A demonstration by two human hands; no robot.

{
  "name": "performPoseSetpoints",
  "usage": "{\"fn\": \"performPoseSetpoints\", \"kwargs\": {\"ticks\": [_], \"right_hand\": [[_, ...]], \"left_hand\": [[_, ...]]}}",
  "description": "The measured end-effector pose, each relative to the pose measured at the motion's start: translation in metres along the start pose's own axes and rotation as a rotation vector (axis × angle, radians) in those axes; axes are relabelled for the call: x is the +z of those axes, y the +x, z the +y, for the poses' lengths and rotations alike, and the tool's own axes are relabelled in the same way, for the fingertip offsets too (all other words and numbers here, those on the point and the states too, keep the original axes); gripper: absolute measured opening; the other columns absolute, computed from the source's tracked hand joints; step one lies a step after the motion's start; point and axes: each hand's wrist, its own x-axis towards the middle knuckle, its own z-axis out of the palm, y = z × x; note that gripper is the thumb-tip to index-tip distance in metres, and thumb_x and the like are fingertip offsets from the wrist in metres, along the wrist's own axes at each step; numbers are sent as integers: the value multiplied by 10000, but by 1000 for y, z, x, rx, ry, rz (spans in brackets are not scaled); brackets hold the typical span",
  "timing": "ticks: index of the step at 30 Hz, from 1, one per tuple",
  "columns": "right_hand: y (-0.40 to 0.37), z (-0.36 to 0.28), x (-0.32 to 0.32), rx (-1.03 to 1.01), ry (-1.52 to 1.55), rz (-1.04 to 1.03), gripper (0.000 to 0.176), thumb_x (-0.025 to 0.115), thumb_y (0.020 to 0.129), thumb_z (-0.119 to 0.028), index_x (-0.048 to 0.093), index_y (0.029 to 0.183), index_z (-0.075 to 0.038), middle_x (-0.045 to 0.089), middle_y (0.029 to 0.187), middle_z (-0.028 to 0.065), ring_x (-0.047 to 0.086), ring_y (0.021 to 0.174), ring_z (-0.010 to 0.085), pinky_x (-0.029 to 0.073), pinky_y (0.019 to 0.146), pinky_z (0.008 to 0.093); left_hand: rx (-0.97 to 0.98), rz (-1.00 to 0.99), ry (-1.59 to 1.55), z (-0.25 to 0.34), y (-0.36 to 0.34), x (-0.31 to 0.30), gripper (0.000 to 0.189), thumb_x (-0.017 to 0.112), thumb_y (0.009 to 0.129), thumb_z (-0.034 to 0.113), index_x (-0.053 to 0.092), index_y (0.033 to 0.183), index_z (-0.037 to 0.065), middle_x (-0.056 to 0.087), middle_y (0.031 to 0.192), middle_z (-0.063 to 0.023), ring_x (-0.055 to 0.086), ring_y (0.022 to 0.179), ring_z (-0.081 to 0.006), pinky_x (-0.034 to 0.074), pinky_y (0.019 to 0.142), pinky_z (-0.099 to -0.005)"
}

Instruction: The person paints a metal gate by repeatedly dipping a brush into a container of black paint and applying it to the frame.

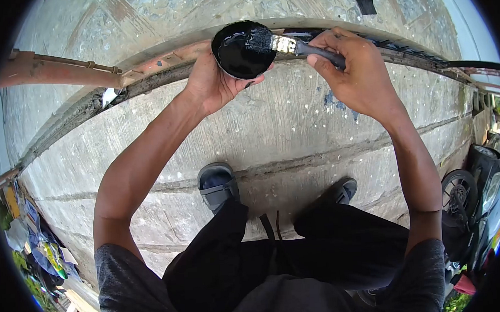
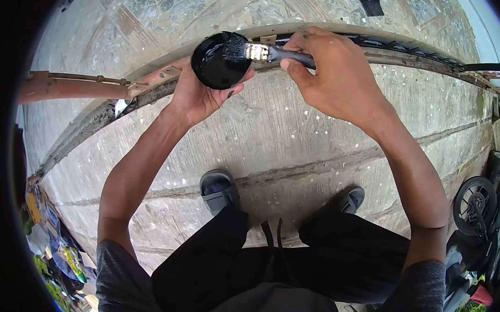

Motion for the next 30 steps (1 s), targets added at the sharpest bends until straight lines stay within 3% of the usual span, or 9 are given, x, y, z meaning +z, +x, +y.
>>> {"fn": "performPoseSetpoints", "kwargs": {"ticks": [3, 6, 11, 14, 17, 20, 23, 26, 30], "right_hand": [[-16, -6, 6, 202, 221, -115, 160, 655, 890, -124, 659, 989, 2, 570, 690, 13, 480, 599, 77, 380, 545, 257], [-24, -2, 12, 372, 359, -120, 150, 657, 882, -110, 675, 991, -7, 522, 640, -34, 404, 588, 27, 318, 518, 218], [-8, 7, 7, 495, 547, -146, 177, 627, 862, -145, 704, 914, 6, 564, 645, -29, 489, 595, 61, 367, 532, 232], [34, 20, -2, 437, 499, -162, 188, 626, 855, -166, 712, 908, -7, 570, 650, -20, 507, 602, 61, 388, 547, 236], [90, 38, -3, 279, 121, -303, 193, 587, 886, -127, 700, 992, -11, 558, 638, -9, 445, 531, 36, 327, 478, 211], [136, 62, 23, 55, -289, -359, 213, 566, 917, -147, 660, 1040, -1, 571, 655, 5, 470, 537, 52, 367, 481, 218], [158, 22, 37, 155, -253, -496, 207, 627, 762, -188, 721, 839, -20, 672, 779, 221, 656, 771, 366, 513, 712, 401], [169, 35, 67, 101, -354, -602, 233, 627, 735, -231, 733, 783, -29, 672, 812, 244, 665, 793, 361, 517, 725, 392], [186, 23, 43, 241, -563, -820, 225, 600, 728, -186, 724, 794, -11, 663, 781, 246, 660, 775, 373, 509, 729, 428]], "left_hand": [[23, 59, -10, -17, -6, 0, 566, 198, 1037, 406, 436, 1329, -16, 592, 1218, -196, 650, 1034, -328, 632, 775, -392], [27, -1, -110, -29, -4, -1, 541, 238, 1034, 406, 449, 1329, 5, 592, 1219, -183, 643, 1043, -328, 628, 778, -412], [90, 76, -263, -44, 5, -12, 546, 276, 1029, 409, 437, 1341, -8, 567, 1232, -224, 613, 1077, -387, 633, 763, -417], [91, 84, -249, -48, -1, -22, 544, 280, 1026, 405, 443, 1337, -11, 571, 1227, -226, 614, 1076, -390, 632, 744, -426], [43, 128, -300, -47, -18, -29, 559, 271, 1021, 423, 456, 1329, -5, 579, 1218, -220, 623, 1055, -397, 630, 728, -437], [-30, 226, -248, -47, -34, -43, 593, 296, 1006, 491, 479, 1319, 23, 605, 1185, -195, 632, 1051, -380, 624, 731, -425], [-80, 275, -206, -51, -45, -57, 629, 328, 977, 574, 508, 1296, 63, 634, 1143, -156, 648, 1026, -359, 598, 773, -407], [-138, 289, -275, -56, -47, -64, 637, 324, 970, 594, 524, 1263, 64, 641, 1122, -155, 660, 981, -354, 561, 838, -418], [-192, 264, -290, -59, -42, -72, 644, 313, 967, 604, 533, 1240, 64, 646, 1105, -160, 663, 961, -346, 530, 879, -426]]}}
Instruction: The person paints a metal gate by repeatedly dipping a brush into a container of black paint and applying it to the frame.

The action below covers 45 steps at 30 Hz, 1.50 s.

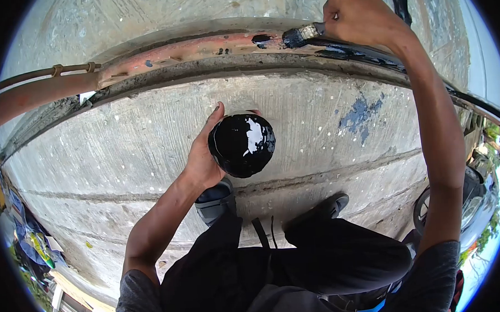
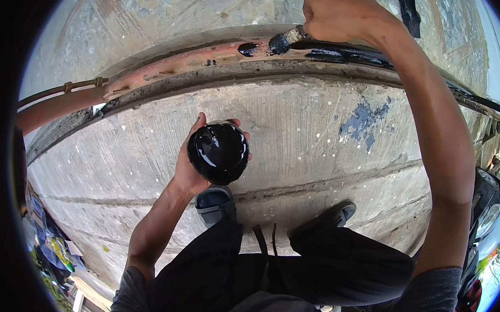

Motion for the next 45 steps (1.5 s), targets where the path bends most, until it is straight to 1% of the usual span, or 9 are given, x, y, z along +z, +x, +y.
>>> {"fn": "performPoseSetpoints", "kwargs": {"ticks": [4, 11, 15, 22, 27, 31, 38, 42, 45], "right_hand": [[9, 0, -2, -166, 303, 89, 203, 581, 733, -144, 709, 768, 10, 654, 742, 242, 648, 726, 385, 503, 709, 439], [16, 1, -9, 101, 54, 0, 196, 570, 739, -132, 690, 735, 22, 623, 715, 260, 622, 703, 395, 493, 689, 429], [20, 14, -7, -184, 225, 79, 202, 575, 742, -141, 696, 755, 20, 629, 729, 258, 634, 730, 391, 497, 706, 428], [26, 13, -7, -86, -132, -14, 196, 580, 722, -158, 695, 682, -4, 634, 688, 231, 632, 674, 384, 497, 686, 459], [41, 6, 10, -297, 293, 129, 201, 583, 707, -147, 693, 712, 21, 635, 705, 253, 635, 672, 375, 482, 652, 440], [43, 14, -11, -35, 39, -182, 229, 601, 715, -168, 699, 759, 35, 646, 714, 242, 635, 671, 344, 481, 654, 418], [42, 17, 0, -167, 228, -52, 273, 619, 709, -208, 694, 772, 47, 656, 742, 242, 640, 711, 354, 479, 660, 419], [28, 29, -9, 59, -125, -36, 275, 614, 713, -190, 705, 845, 34, 666, 815, 254, 656, 774, 363, 492, 708, 421], [-14, 61, 9, 8, 204, 313, 247, 597, 709, -146, 717, 862, 8, 669, 841, 251, 661, 816, 371, 498, 727, 426]], "left_hand": [[-104, 25, -27, 1, 16, -1, 676, 288, 965, 617, 531, 1249, 54, 652, 1104, -173, 671, 949, -356, 550, 854, -435], [-156, 3, -113, 0, 29, -1, 695, 266, 968, 616, 538, 1243, 38, 644, 1117, -198, 669, 953, -374, 563, 830, -454], [-191, -16, -162, 2, 40, 5, 699, 260, 970, 615, 536, 1245, 35, 643, 1120, -201, 666, 957, -383, 561, 834, -457], [-143, -18, -136, 2, 34, -2, 707, 255, 970, 616, 538, 1240, 27, 643, 1117, -214, 665, 957, -386, 552, 845, -475], [-182, 5, -75, 3, 36, 2, 712, 247, 972, 612, 538, 1232, 17, 646, 1109, -214, 672, 949, -371, 557, 844, -466], [-165, -30, -84, -1, 29, -4, 709, 243, 975, 608, 538, 1231, 16, 647, 1112, -212, 676, 940, -364, 560, 841, -462], [-180, -42, -3, -4, 24, 2, 703, 252, 974, 607, 539, 1230, 19, 656, 1091, -209, 681, 933, -360, 570, 819, -455], [-151, -46, -23, -6, 14, 3, 696, 261, 972, 608, 540, 1228, 25, 659, 1074, -210, 682, 927, -366, 575, 807, -454], [-143, -73, -103, -8, 9, 7, 686, 272, 969, 611, 538, 1222, 31, 653, 1075, -211, 678, 923, -383, 596, 754, -454]]}}
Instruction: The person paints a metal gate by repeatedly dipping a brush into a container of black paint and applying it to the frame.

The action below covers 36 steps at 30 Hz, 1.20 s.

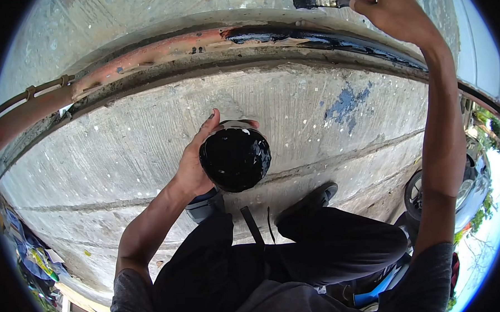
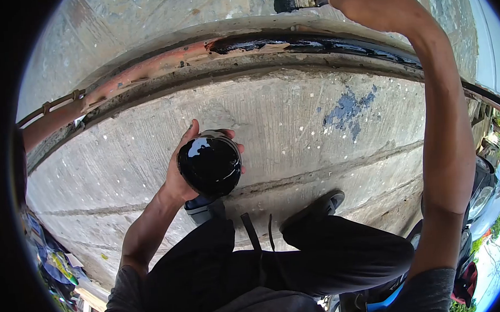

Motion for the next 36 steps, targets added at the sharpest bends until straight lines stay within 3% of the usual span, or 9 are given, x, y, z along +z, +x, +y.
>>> {"fn": "performPoseSetpoints", "kwargs": {"ticks": [2, 5, 9, 10, 14, 19, 23, 31, 36], "right_hand": [[-43, 31, 30, -14, 297, 62, 220, 543, 942, -159, 601, 1078, 4, 592, 693, 27, 505, 548, 68, 401, 489, 221], [-121, 12, 75, 307, 796, 32, 201, 552, 918, -55, 559, 1079, 65, 628, 748, 96, 579, 598, 117, 458, 503, 268], [-166, -13, 167, 647, 1139, 187, 237, 535, 921, -61, 573, 1118, 65, 611, 753, 83, 538, 482, 83, 406, 404, 228], [-166, -19, 183, 683, 1318, 289, 265, 524, 923, -59, 545, 1133, 102, 613, 767, 103, 572, 495, 114, 438, 412, 237], [-124, -37, 219, 747, 1383, 671, 287, 537, 899, -33, 518, 1132, 134, 632, 754, 141, 663, 558, 186, 507, 430, 280], [-99, -67, 240, 475, 622, 855, 235, 596, 806, -31, 620, 1016, 72, 653, 644, 176, 677, 596, 285, 520, 568, 383], [-106, -52, 236, 764, 887, 883, 226, 619, 767, -43, 641, 964, 66, 645, 661, 210, 674, 640, 343, 522, 625, 400], [-112, -65, 225, 524, 904, 805, 245, 599, 766, -50, 635, 981, 63, 666, 764, 220, 676, 699, 364, 534, 686, 413], [-109, -21, 219, 840, 1715, 824, 313, 533, 875, -42, 511, 1125, 145, 639, 771, 171, 640, 509, 217, 463, 408, 303]], "left_hand": [[-18, -64, -119, 1, -3, 7, 674, 286, 967, 608, 530, 1222, 34, 643, 1083, -213, 672, 923, -400, 612, 711, -461], [-6, -167, -38, 1, -9, 10, 647, 265, 980, 593, 532, 1237, 63, 661, 1083, -153, 675, 959, -244, 551, 854, -396], [33, -153, -140, -6, -16, 13, 639, 320, 971, 586, 469, 1274, 44, 590, 1165, -229, 634, 945, -443, 620, 680, -506], [67, -129, -23, -6, -21, 19, 642, 308, 973, 594, 525, 1235, 50, 638, 1100, -183, 657, 946, -356, 579, 780, -442], [114, -167, -56, -18, -34, 22, 609, 359, 970, 573, 465, 1293, 69, 581, 1196, -212, 625, 971, -435, 616, 629, -476], [153, -188, -27, -29, -44, 31, 604, 369, 974, 557, 425, 1319, 65, 574, 1219, -219, 614, 983, -451, 618, 638, -495], [183, -201, -23, -34, -46, 37, 596, 366, 979, 547, 421, 1318, 60, 570, 1220, -225, 608, 985, -453, 619, 634, -497], [157, -205, 8, -44, -43, 44, 600, 360, 981, 545, 410, 1327, 58, 558, 1227, -234, 603, 993, -459, 623, 644, -503], [146, -215, -18, -48, -40, 44, 609, 346, 983, 546, 398, 1334, 52, 550, 1235, -250, 594, 1018, -479, 619, 669, -530]]}}
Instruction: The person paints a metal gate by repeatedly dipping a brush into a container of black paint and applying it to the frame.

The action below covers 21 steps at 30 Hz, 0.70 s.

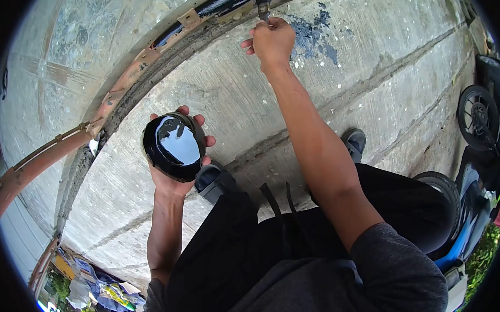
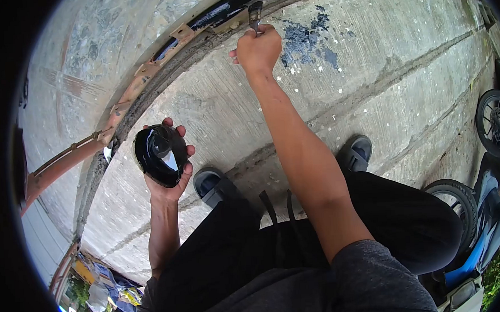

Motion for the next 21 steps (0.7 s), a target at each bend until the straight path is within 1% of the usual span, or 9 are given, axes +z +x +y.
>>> {"fn": "performPoseSetpoints", "kwargs": {"ticks": [2, 5, 6, 9, 10, 13, 17, 20, 21], "right_hand": [[18, 6, 12, 64, 44, -44, 332, 508, 892, -30, 470, 1159, 164, 622, 770, 155, 620, 475, 197, 421, 353, 277], [3, 11, 19, 99, -50, -163, 316, 502, 891, -22, 480, 1150, 157, 619, 767, 147, 608, 470, 189, 425, 356, 293], [-2, 12, 15, 134, -37, -207, 298, 498, 897, -15, 482, 1143, 151, 611, 755, 140, 594, 458, 181, 429, 359, 293], [-1, 17, 13, 54, 163, 8, 285, 504, 901, -18, 489, 1136, 143, 606, 736, 136, 581, 449, 179, 425, 360, 294], [4, 20, 18, 32, 168, -2, 269, 511, 907, -25, 506, 1123, 135, 601, 724, 133, 573, 445, 171, 415, 358, 288], [-2, 19, 29, 133, -11, -182, 263, 520, 908, -39, 522, 1104, 137, 606, 732, 139, 561, 440, 161, 407, 357, 286], [-12, 11, 15, 201, -218, -441, 279, 572, 893, -65, 553, 1103, 117, 634, 759, 126, 545, 436, 140, 383, 351, 280], [6, 11, 6, 209, -315, -558, 282, 590, 884, -65, 559, 1110, 99, 639, 765, 117, 536, 432, 130, 359, 346, 256], [15, 9, 1, 186, -283, -526, 277, 589, 884, -66, 559, 1106, 96, 637, 760, 115, 534, 431, 129, 353, 346, 253]], "left_hand": [[-9, -26, -5, -3, 1, -1, 608, 343, 984, 544, 391, 1335, 50, 545, 1241, -256, 589, 1030, -486, 618, 680, -536], [-18, -29, -1, -2, -1, -4, 606, 346, 984, 544, 379, 1336, 52, 530, 1261, -260, 580, 1045, -498, 617, 688, -539], [-19, -33, -7, -2, 0, -3, 605, 345, 984, 544, 381, 1335, 52, 530, 1260, -261, 580, 1045, -498, 616, 688, -541], [-12, -35, -24, -2, 0, -2, 604, 343, 984, 545, 385, 1330, 52, 531, 1257, -262, 581, 1042, -501, 614, 692, -549], [-16, -36, -28, -3, 1, -2, 605, 341, 984, 546, 385, 1330, 52, 533, 1255, -261, 582, 1039, -501, 613, 695, -552], [-26, -27, -28, -3, -1, -3, 607, 341, 984, 546, 384, 1334, 52, 534, 1253, -259, 583, 1036, -501, 612, 695, -555], [-34, -30, -23, 0, 3, -5, 612, 339, 984, 546, 382, 1344, 53, 529, 1259, -257, 582, 1035, -500, 612, 690, -559], [-25, -39, -25, 1, 3, -2, 613, 340, 984, 545, 386, 1349, 56, 537, 1251, -253, 588, 1031, -492, 612, 694, -556], [-19, -42, -23, 2, 3, -2, 612, 341, 983, 546, 388, 1348, 56, 536, 1253, -252, 587, 1034, -491, 612, 696, -554]]}}
